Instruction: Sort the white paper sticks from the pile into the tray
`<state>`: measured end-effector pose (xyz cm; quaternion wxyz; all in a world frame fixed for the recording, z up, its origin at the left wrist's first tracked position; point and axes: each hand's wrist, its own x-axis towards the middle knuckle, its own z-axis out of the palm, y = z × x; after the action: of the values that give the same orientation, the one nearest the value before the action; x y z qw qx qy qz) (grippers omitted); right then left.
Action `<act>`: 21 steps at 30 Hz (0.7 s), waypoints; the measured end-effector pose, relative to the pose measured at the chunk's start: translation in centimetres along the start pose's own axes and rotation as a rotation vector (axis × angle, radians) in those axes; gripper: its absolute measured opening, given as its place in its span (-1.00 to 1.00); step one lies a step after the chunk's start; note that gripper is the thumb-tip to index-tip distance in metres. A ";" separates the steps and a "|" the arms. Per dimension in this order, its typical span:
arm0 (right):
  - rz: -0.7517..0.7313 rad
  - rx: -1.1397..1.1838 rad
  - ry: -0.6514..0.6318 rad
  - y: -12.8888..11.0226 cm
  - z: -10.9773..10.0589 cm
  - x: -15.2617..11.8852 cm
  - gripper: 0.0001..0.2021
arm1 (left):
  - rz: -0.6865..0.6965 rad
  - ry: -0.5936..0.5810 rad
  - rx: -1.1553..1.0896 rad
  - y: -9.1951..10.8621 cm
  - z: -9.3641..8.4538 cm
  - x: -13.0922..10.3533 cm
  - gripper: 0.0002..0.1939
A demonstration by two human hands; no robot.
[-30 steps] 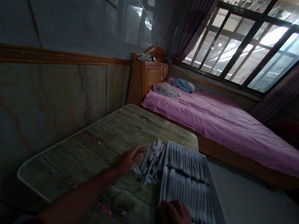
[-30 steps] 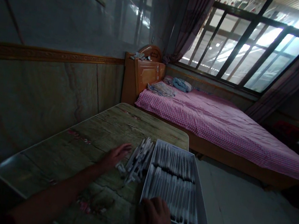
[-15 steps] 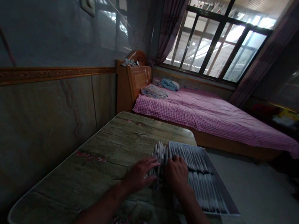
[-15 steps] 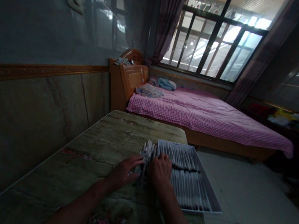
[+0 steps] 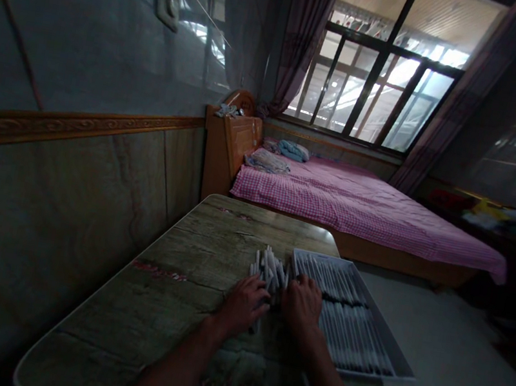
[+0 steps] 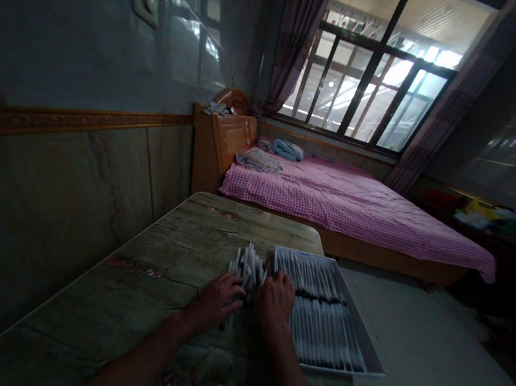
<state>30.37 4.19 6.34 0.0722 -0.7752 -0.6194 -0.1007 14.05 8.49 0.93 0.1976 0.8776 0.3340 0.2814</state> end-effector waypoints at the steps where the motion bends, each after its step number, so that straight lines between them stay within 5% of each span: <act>1: 0.002 0.001 -0.002 0.0 -0.1 0.0 -0.77 | -0.006 0.001 -0.017 -0.1 -0.1 0.0 -0.79; 11: 0.069 0.016 0.019 -0.1 -0.3 0.9 -0.77 | -0.129 0.120 -0.243 -0.4 -0.5 0.4 -0.81; 16: 0.089 0.058 0.165 0.2 -1.3 0.0 -0.80 | -0.154 0.210 -0.288 -0.6 -0.5 0.7 -0.81; 21: -0.125 0.271 0.170 -2.3 -1.7 -2.2 -0.83 | -0.289 0.391 -0.574 0.0 -0.9 0.8 -0.67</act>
<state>27.52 2.20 7.40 0.2220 -0.7069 -0.6661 -0.0858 14.00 9.21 1.87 0.4057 0.6601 0.3933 0.4950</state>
